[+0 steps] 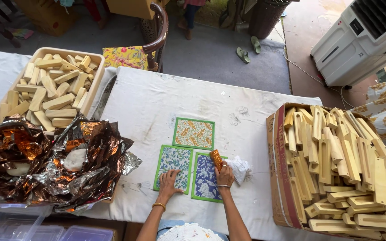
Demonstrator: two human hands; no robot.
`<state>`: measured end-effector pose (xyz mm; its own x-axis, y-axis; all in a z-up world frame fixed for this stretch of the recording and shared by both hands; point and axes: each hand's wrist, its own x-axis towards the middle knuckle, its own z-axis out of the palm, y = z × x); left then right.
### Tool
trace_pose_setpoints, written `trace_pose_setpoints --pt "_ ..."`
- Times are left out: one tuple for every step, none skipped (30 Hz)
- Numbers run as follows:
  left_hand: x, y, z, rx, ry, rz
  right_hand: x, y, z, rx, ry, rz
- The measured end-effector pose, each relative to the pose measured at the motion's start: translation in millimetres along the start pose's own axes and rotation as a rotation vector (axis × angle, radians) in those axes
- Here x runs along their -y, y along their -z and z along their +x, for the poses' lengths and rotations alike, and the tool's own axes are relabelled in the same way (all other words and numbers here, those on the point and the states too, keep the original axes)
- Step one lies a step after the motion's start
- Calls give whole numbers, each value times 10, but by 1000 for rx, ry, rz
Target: The person wraps a wooden handle in a shiny copper-colored foil sheet, then wipes the handle with a white cloth. They repeat the wrapping process with another handle and place the wrapped items into a clear plastic container.
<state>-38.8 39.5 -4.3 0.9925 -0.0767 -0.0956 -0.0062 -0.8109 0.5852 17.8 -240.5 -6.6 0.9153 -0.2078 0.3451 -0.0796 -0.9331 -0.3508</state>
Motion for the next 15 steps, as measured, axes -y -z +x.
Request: trace_pose_setpoints --pt "-3 2 2 0 -4 4 -35 -30 49 -3 -4 2" --pt "-6 5 4 1 -2 1 -70 -59 98 2 -37 -28" --pt "-3 10 2 1 3 -2 -97 -95 148 9 -68 -57" --pt "-15 11 4 -1 1 2 -134 -86 202 6 -70 -54" --pt "-20 15 -2 -1 3 0 -162 -82 253 12 -102 -81" --pt "-25 21 -9 0 6 -1 -189 -77 302 19 -135 -107" --pt "-30 28 -8 -5 7 3 -222 -72 346 17 -133 -101" --pt "-34 37 -10 6 17 -6 -254 -65 389 28 -154 -123" --pt "-41 47 2 15 25 -16 -287 -59 443 36 -175 -146" --pt "-27 58 7 10 24 -10 -291 -77 484 33 -174 -139" --pt "-29 51 4 9 13 -16 -319 -80 516 41 -186 -163" --pt "-29 43 3 8 3 -22 -347 -85 547 50 -198 -187" --pt "-34 40 2 6 1 -21 -379 -106 569 48 -198 -186" --pt "-38 37 1 20 17 -21 -411 -128 591 56 -206 -213" --pt "-36 43 -2 34 35 -20 -432 -156 611 65 -214 -238"
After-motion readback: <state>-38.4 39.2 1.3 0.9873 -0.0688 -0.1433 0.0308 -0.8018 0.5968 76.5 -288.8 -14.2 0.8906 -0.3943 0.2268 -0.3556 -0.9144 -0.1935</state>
